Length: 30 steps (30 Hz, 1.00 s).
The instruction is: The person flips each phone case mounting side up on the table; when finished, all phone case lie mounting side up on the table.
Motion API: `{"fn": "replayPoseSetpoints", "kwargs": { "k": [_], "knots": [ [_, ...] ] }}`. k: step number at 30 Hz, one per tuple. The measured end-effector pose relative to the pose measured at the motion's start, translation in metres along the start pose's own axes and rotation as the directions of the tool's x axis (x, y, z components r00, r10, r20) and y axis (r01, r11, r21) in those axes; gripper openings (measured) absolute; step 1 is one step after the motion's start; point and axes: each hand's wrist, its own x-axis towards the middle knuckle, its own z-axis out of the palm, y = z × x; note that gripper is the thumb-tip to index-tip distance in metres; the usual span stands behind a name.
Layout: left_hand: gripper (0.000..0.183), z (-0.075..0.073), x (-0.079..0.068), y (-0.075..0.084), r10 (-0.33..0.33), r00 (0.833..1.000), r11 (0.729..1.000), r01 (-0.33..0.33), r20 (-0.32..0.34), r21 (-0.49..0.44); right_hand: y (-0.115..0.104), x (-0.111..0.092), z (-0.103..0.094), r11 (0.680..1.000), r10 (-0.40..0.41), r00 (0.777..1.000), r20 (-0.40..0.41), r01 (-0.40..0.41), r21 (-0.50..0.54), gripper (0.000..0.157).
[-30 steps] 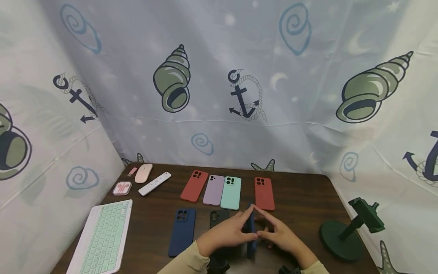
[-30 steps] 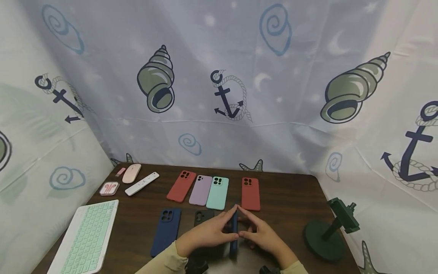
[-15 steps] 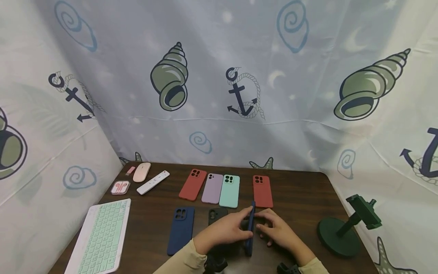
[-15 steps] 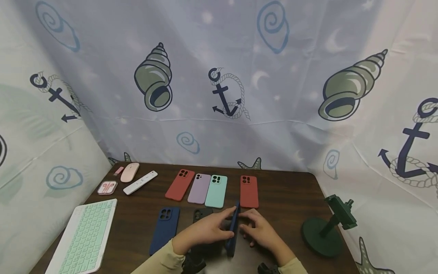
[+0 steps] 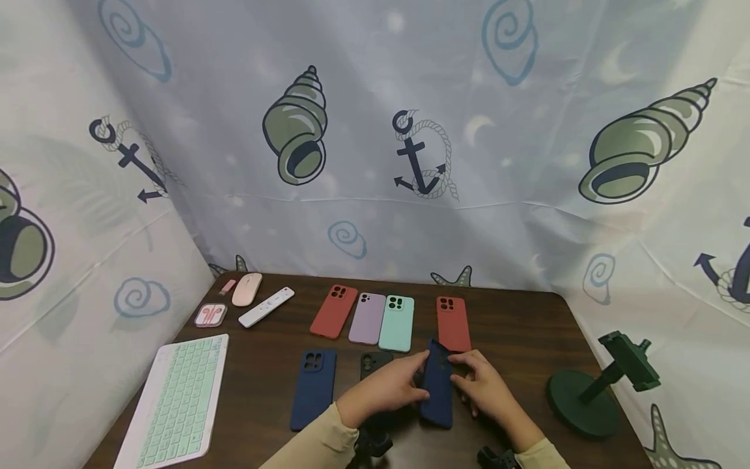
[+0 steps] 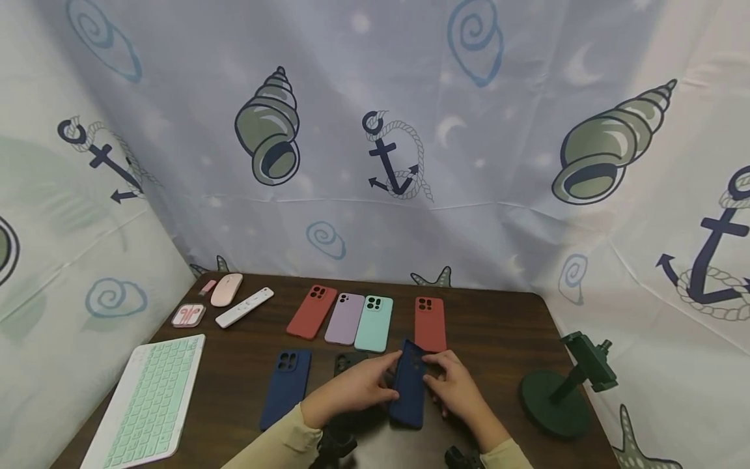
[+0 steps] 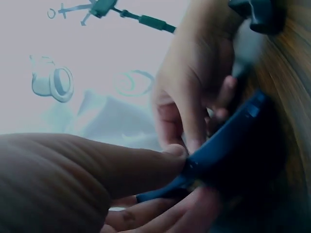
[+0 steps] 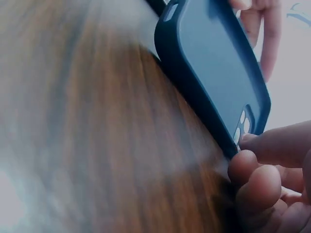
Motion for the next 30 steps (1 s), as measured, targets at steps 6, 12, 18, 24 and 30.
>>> {"fn": "replayPoseSetpoints", "kwargs": {
  "k": [6, 12, 18, 24, 30],
  "knots": [
    [0.076, 0.012, 0.008, -0.013, 0.096, 0.994, 0.945, -0.073, -0.058, 0.32, 0.005, 0.0, -0.008, 0.996, 0.03, 0.996, -0.08, -0.036, -0.077, 0.039],
    [0.074, 0.018, 0.012, -0.018, 0.118, 0.989, 0.904, -0.072, -0.084, 0.421, 0.007, 0.002, -0.013, 0.996, 0.065, 0.995, -0.077, -0.069, -0.048, 0.039],
    [0.074, 0.024, 0.013, -0.021, 0.125, 0.987, 0.892, -0.067, -0.101, 0.446, 0.007, 0.002, -0.017, 0.995, 0.091, 0.993, -0.068, -0.089, 0.036, 0.04],
    [0.07, 0.027, 0.012, -0.022, 0.122, 0.98, 0.868, -0.028, -0.158, 0.495, 0.013, 0.005, -0.02, 0.993, 0.078, 0.995, -0.061, -0.072, 0.094, 0.042],
    [0.077, 0.031, 0.013, -0.019, 0.135, 0.98, 0.849, -0.037, -0.148, 0.528, 0.015, 0.006, -0.021, 0.988, 0.1, 0.993, -0.069, -0.09, 0.129, 0.039]
  ]
}}
